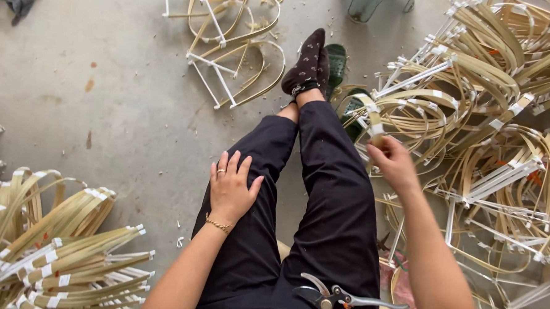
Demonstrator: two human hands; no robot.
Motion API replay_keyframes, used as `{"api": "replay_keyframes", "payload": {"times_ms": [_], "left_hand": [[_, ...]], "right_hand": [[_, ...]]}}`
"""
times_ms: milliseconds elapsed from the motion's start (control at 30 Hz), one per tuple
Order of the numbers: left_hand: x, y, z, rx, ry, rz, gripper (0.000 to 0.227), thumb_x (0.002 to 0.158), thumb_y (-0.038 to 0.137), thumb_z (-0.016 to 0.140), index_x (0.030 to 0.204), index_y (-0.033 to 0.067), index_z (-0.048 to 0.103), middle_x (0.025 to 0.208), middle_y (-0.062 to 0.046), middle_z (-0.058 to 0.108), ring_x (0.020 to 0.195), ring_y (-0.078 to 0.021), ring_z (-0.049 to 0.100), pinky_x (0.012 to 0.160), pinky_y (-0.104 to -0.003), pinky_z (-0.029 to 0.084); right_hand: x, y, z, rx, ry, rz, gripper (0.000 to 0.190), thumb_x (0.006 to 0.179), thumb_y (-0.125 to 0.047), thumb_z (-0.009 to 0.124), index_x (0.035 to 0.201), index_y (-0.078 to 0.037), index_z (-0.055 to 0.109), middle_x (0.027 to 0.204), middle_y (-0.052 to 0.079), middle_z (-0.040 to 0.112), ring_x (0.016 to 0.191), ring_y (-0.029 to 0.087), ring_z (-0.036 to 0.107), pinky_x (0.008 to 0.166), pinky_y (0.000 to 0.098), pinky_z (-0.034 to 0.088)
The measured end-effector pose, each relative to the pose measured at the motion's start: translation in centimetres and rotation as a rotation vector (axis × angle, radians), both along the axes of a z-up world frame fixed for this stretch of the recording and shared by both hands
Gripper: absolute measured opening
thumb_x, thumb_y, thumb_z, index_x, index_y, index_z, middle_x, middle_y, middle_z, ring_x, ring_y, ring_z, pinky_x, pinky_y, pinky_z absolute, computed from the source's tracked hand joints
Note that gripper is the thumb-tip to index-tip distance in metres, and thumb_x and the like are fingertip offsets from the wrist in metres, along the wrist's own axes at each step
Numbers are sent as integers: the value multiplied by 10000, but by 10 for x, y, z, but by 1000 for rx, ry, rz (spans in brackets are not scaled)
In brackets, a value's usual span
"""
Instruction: Assembling and trimming bamboo or wood strips to form D-shaped frames.
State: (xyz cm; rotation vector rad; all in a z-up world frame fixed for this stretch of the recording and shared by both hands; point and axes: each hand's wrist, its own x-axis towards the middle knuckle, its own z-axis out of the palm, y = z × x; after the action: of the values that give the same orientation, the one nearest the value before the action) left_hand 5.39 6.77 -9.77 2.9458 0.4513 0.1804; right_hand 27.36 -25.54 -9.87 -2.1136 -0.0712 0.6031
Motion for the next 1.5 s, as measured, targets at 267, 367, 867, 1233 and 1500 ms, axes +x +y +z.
{"api": "replay_keyframes", "payload": {"times_ms": [267,367,867,1233,1500], "left_hand": [[19,-38,64,-1510,330,100,542,978,440,500,1322,58,671,824,-9,734,639,-76,577,613,-249,458],[11,-44,69,-1474,316,-13,427,1000,297,591,1308,6,645,713,17,693,637,-24,580,600,-217,454],[-38,-39,139,-814,-552,-240,377,1098,105,562,1464,18,535,949,-85,699,736,-139,672,674,-280,547],[-62,-48,178,-558,-541,-562,573,911,22,717,1449,-25,525,856,-47,646,632,-160,567,599,-308,472],[-71,-46,175,-597,-409,-465,503,903,33,707,1389,-10,585,797,-72,649,604,-191,616,578,-326,503]], "right_hand": [[-153,-20,144,-80,-851,525,265,712,-310,854,936,-198,766,1018,23,561,992,215,527,834,378,470],[-189,-10,158,-54,-1004,613,317,742,-331,861,1022,-238,744,1043,30,525,998,232,522,899,405,482],[-210,-8,135,501,-180,-51,531,1000,-114,673,1471,27,473,1141,145,701,974,143,647,835,264,518],[-212,-19,96,709,-98,-113,296,1077,-57,591,1355,37,550,1207,139,685,1041,181,680,926,336,574],[-206,-33,79,720,2,-48,425,1055,-115,568,1446,-6,440,1232,122,644,888,111,588,753,258,519]]}}
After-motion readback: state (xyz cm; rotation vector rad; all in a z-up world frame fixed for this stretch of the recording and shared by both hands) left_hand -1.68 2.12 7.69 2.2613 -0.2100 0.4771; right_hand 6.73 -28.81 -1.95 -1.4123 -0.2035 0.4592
